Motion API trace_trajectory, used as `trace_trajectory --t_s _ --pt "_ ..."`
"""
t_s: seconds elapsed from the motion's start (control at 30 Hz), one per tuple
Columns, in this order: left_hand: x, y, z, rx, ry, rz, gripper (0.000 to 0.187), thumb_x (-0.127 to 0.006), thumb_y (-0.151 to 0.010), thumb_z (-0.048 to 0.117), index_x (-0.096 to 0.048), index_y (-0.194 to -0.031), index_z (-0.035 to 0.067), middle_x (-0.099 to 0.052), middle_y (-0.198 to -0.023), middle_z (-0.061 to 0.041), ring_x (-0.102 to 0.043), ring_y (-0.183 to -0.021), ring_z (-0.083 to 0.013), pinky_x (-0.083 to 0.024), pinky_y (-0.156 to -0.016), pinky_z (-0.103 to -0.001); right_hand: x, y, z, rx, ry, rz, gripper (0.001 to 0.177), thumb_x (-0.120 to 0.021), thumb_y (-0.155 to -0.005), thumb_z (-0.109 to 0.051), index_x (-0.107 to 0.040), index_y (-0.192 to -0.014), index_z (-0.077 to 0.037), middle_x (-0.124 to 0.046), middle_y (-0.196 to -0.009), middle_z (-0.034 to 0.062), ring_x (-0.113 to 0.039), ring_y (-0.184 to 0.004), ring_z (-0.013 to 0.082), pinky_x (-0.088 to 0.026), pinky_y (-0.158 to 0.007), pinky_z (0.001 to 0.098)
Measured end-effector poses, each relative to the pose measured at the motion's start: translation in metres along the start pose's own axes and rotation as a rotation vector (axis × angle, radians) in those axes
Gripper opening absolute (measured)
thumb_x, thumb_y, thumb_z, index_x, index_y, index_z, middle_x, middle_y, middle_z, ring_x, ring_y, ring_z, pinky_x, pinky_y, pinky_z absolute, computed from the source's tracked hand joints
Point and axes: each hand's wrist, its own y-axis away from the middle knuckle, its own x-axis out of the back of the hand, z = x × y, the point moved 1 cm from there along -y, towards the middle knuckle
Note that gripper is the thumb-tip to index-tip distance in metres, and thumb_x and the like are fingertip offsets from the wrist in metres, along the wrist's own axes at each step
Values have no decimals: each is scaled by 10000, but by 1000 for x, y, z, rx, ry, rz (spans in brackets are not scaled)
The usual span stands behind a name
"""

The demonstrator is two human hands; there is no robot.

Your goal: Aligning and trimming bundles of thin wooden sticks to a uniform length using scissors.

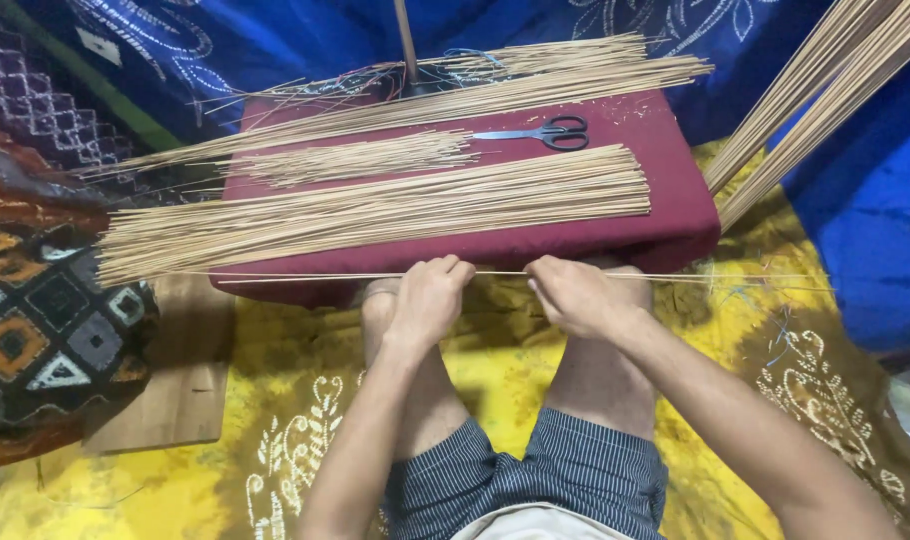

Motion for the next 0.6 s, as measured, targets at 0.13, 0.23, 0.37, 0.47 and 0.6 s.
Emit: trace_trajectory --t_s 0.13,0.23,0.37,0.47,0.6 --pt "-17 -8 23 -27 -31 51 113 -572 -942 196 -615 -844 232 -556 -763 48 -637 -716 -178 -473 -603 -318 -31 -12 -6 90 132 97 170 -487 -963 -264 -546 -1075 -150 -595 -920 49 -694 -915 298 -570 -765 430" --pt "-15 -8 23 -19 -39 40 81 -591 -901 169 -609 -842 221 -553 -769 44 -624 -707 -185 -462 -608 -325 -31 -8 -5 36 143 119 172 -476 -924 -214 -520 -1080 -155 -589 -947 65 -691 -884 339 -580 -722 489" --pt "-1 -3 -5 8 -40 5 56 -605 -934 199 -630 -886 217 -566 -779 42 -646 -738 -197 -473 -636 -337 -17 9 16 -62 129 112 146 -463 -934 -202 -542 -1055 -181 -623 -941 61 -707 -870 370 -587 -707 515" --pt "7 5 -26 33 -34 -6 78 -584 -985 222 -634 -926 217 -565 -791 42 -650 -762 -198 -470 -650 -334 -11 16 37 -95 103 116 138 -452 -954 -188 -560 -1040 -185 -651 -925 62 -724 -872 368 -595 -696 511" --pt "-4 7 -29 54 -23 0 79 -580 -946 201 -610 -891 249 -542 -774 61 -638 -746 -177 -470 -637 -318 8 9 12 -208 64 -50 235 -406 -1005 -290 -581 -1128 -194 -685 -1020 58 -739 -965 354 -607 -749 515"
